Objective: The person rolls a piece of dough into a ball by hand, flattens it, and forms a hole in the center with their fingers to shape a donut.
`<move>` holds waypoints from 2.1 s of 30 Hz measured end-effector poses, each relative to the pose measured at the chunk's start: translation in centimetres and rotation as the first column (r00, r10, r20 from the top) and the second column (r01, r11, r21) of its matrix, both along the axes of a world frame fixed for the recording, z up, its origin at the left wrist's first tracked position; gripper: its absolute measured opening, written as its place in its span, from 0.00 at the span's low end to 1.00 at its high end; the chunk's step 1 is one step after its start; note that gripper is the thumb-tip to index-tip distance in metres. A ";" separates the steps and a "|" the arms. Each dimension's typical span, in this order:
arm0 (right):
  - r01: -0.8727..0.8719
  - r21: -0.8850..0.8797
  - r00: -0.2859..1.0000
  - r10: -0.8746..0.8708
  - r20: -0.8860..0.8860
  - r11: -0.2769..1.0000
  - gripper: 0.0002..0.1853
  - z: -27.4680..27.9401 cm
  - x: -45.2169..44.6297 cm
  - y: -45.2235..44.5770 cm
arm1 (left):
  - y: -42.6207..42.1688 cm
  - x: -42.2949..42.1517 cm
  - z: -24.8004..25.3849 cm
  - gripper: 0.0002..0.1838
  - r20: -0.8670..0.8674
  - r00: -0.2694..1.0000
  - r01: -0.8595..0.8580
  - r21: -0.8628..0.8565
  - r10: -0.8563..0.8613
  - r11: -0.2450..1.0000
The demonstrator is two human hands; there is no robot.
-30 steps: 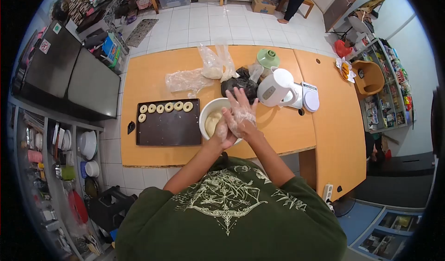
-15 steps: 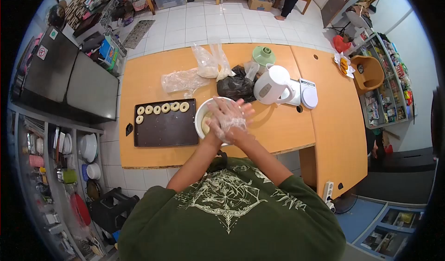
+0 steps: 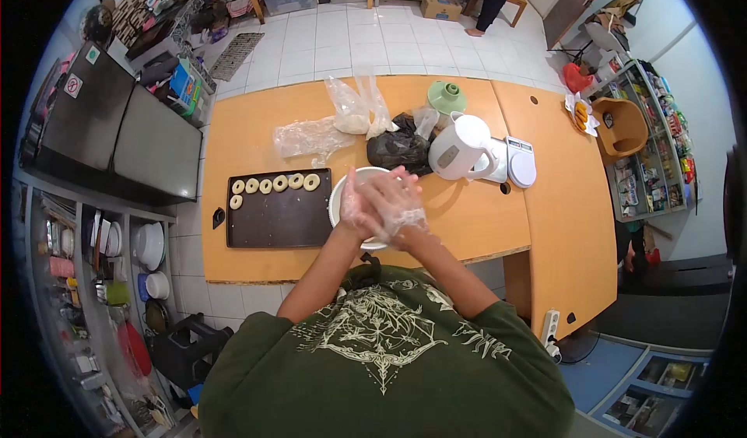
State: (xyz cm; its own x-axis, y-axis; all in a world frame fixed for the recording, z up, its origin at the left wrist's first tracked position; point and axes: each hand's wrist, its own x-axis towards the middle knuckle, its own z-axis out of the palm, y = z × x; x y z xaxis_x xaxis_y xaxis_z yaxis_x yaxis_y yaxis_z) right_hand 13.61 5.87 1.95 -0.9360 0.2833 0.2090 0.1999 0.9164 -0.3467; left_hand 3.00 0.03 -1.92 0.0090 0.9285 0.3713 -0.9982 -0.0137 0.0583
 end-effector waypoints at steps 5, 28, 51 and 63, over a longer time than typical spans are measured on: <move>0.255 -0.162 0.967 -0.252 0.039 0.953 0.32 -0.5 -1.5 0.9 | -1.2 1.7 -0.5 0.49 -0.127 0.991 -0.030 -0.477 -0.036 0.878; 0.056 -0.278 0.843 -0.194 -0.501 0.959 0.30 0.8 -0.8 4.1 | -0.4 -1.3 -0.6 0.42 0.301 0.945 0.203 -0.246 -0.125 0.948; 0.315 -0.072 0.939 -0.300 0.170 0.946 0.39 -0.3 -1.3 -0.6 | 0.2 -2.4 0.0 0.48 -0.064 0.997 -0.054 -0.409 0.031 0.911; 0.213 -0.037 0.961 -0.216 -0.172 0.976 0.37 -2.2 -1.3 -1.2 | -1.3 -1.5 0.9 0.51 0.016 0.999 -0.029 -0.371 0.038 0.928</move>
